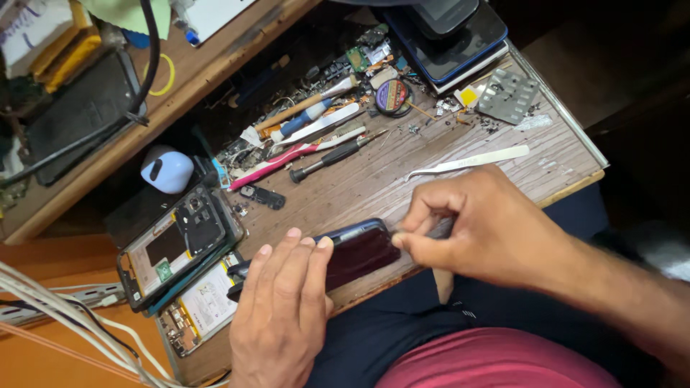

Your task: The person disassembles a smartphone by prying open the back cover and using a screwdriver to remove screws from the internal frame. The back cover is separated, exposing the battery and camera module.

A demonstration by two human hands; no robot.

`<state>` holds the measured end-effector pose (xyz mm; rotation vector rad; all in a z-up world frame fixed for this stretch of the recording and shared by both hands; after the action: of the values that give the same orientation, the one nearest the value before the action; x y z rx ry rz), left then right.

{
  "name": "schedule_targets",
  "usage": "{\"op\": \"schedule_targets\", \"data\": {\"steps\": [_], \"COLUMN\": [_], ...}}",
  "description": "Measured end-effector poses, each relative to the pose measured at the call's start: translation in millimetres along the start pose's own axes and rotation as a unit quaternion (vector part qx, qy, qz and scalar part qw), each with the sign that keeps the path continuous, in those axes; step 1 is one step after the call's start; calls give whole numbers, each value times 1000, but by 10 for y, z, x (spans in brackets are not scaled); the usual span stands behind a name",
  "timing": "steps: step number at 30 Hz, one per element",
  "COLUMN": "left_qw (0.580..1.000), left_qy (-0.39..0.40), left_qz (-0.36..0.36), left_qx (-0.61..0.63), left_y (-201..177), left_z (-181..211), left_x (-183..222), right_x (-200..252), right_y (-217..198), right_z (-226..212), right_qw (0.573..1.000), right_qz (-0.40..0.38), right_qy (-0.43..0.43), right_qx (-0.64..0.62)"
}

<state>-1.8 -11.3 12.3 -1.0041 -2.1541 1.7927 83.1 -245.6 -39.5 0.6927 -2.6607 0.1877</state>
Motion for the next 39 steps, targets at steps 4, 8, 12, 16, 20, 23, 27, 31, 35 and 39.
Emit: {"op": "schedule_targets", "data": {"steps": [4,8,12,16,20,23,27,31,35,39], "left_qw": [1000,1000,999,985,960,943,927,906,881,872], "left_qy": [1,-1,-14,-105,-226,-276,-316,-358,-389,-400], "left_qz": [7,11,6,22,44,45,80,99,117,134], "left_qx": [12,15,50,137,162,181,186,201,240,248], "left_y": [19,23,-5,14,21,15,38,53,76,87], "left_z": [-12,-21,-51,-71,-43,-47,-12,12,14,5], "left_x": [22,31,-9,-78,-155,-215,-252,-251,-217,-179], "right_x": [86,76,44,53,52,66,83,35,-16,-46], "right_y": [-28,-63,-51,-58,-16,69,186,273,327,403], "right_z": [73,171,267,289,274,285,286,159,29,-86], "right_qw": [994,982,981,976,972,960,948,934,943,931], "right_qz": [42,98,115,128,135,112,119,134,156,157], "right_qy": [-101,-142,-105,-126,-121,-121,-121,-163,-146,-177], "right_qx": [-32,-75,-113,-120,-148,-224,-269,-289,-256,-280]}}
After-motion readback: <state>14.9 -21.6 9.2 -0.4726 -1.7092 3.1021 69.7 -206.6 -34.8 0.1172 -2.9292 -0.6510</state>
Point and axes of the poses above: each hand's wrist, its own x-axis away from the middle knuckle, its own y-axis out of the palm, z = x × y, the point moved 1 cm from there along -x, towards the middle knuckle, and after that the axes turned 4 degrees about z, right-handed, at the moved point
